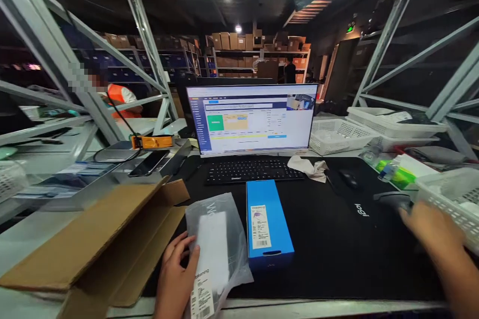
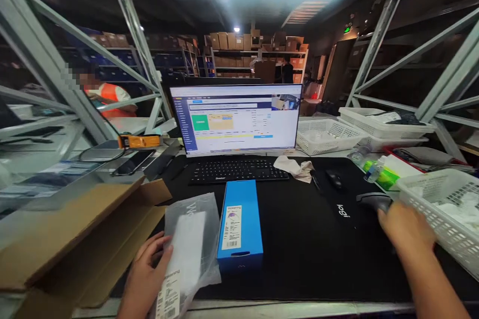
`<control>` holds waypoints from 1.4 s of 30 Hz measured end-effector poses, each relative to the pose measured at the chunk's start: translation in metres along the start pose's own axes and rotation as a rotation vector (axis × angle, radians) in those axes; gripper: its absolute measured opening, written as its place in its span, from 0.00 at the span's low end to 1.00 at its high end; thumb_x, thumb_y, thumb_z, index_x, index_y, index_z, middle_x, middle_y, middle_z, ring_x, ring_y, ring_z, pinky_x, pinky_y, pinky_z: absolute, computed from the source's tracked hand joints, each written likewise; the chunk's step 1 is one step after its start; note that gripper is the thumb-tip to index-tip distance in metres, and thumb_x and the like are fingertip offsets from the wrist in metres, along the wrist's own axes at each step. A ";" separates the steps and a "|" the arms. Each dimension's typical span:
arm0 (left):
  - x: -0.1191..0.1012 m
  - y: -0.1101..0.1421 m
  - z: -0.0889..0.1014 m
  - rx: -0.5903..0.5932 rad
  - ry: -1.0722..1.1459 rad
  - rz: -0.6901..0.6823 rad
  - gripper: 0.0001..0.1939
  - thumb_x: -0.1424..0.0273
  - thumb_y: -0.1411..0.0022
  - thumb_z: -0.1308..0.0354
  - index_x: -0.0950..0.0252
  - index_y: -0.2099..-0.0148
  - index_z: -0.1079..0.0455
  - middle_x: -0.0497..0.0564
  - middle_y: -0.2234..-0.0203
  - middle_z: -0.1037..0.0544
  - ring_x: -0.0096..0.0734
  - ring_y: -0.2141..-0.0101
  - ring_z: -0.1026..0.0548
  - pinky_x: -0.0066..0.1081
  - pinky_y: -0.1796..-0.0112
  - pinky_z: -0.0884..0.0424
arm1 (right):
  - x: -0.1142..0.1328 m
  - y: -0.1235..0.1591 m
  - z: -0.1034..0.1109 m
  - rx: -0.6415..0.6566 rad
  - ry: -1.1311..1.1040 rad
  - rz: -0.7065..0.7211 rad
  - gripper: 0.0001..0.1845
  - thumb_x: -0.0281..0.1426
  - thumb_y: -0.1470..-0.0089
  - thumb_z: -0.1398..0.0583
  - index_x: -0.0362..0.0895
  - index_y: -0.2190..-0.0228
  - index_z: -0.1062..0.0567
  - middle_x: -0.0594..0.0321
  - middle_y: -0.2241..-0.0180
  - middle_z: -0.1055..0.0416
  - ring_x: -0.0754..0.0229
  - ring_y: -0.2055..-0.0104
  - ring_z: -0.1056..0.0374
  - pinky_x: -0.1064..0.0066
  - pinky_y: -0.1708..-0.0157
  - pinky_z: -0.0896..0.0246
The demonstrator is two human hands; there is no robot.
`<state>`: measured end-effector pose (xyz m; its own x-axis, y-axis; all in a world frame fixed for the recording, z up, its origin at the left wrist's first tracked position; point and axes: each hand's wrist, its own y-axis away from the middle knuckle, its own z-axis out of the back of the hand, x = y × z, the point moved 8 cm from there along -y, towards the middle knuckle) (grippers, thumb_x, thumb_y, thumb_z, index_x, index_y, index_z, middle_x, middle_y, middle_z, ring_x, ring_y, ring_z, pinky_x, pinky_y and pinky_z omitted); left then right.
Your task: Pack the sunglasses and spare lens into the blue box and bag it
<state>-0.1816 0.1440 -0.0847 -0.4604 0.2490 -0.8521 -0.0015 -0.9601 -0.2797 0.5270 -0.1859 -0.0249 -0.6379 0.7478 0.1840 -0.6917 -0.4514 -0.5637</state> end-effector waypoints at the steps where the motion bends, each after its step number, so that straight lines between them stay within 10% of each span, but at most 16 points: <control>1: 0.000 -0.001 0.000 0.007 -0.023 -0.002 0.29 0.45 0.48 0.45 0.63 0.60 0.22 0.61 0.46 0.27 0.51 0.51 0.24 0.52 0.48 0.24 | 0.022 0.001 0.006 0.011 0.118 0.011 0.32 0.51 0.48 0.46 0.40 0.55 0.22 0.33 0.68 0.28 0.29 0.65 0.28 0.38 0.67 0.35; 5: -0.002 -0.006 -0.001 0.027 -0.105 -0.026 0.29 0.44 0.48 0.47 0.63 0.60 0.22 0.61 0.48 0.25 0.50 0.50 0.24 0.49 0.49 0.23 | 0.121 -0.016 -0.004 0.068 0.033 0.197 0.31 0.40 0.40 0.48 0.33 0.44 0.30 0.38 0.48 0.30 0.41 0.46 0.32 0.52 0.43 0.36; 8: -0.003 -0.007 -0.001 0.039 -0.146 -0.033 0.30 0.44 0.48 0.49 0.63 0.60 0.22 0.61 0.47 0.25 0.52 0.49 0.25 0.49 0.49 0.24 | 0.143 -0.039 -0.040 0.125 -0.066 0.121 0.31 0.40 0.39 0.47 0.35 0.40 0.32 0.41 0.42 0.34 0.44 0.40 0.36 0.55 0.39 0.40; 16: -0.007 -0.004 0.002 0.010 -0.163 -0.051 0.28 0.45 0.47 0.48 0.62 0.61 0.22 0.59 0.49 0.23 0.49 0.48 0.25 0.46 0.48 0.25 | 0.127 -0.054 -0.102 0.174 -0.073 0.118 0.33 0.46 0.40 0.44 0.44 0.38 0.32 0.44 0.38 0.39 0.43 0.41 0.34 0.52 0.44 0.35; 42: -0.012 0.000 0.002 -0.012 -0.195 -0.076 0.27 0.45 0.44 0.48 0.60 0.60 0.21 0.58 0.49 0.23 0.49 0.48 0.25 0.46 0.50 0.24 | 0.125 -0.055 -0.103 0.161 0.006 0.153 0.27 0.41 0.38 0.48 0.46 0.41 0.29 0.48 0.41 0.37 0.44 0.45 0.31 0.55 0.48 0.33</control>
<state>-0.1784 0.1412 -0.0733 -0.6229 0.2898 -0.7267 -0.0323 -0.9376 -0.3462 0.5203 -0.0176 -0.0539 -0.7376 0.6676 0.1013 -0.6329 -0.6312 -0.4483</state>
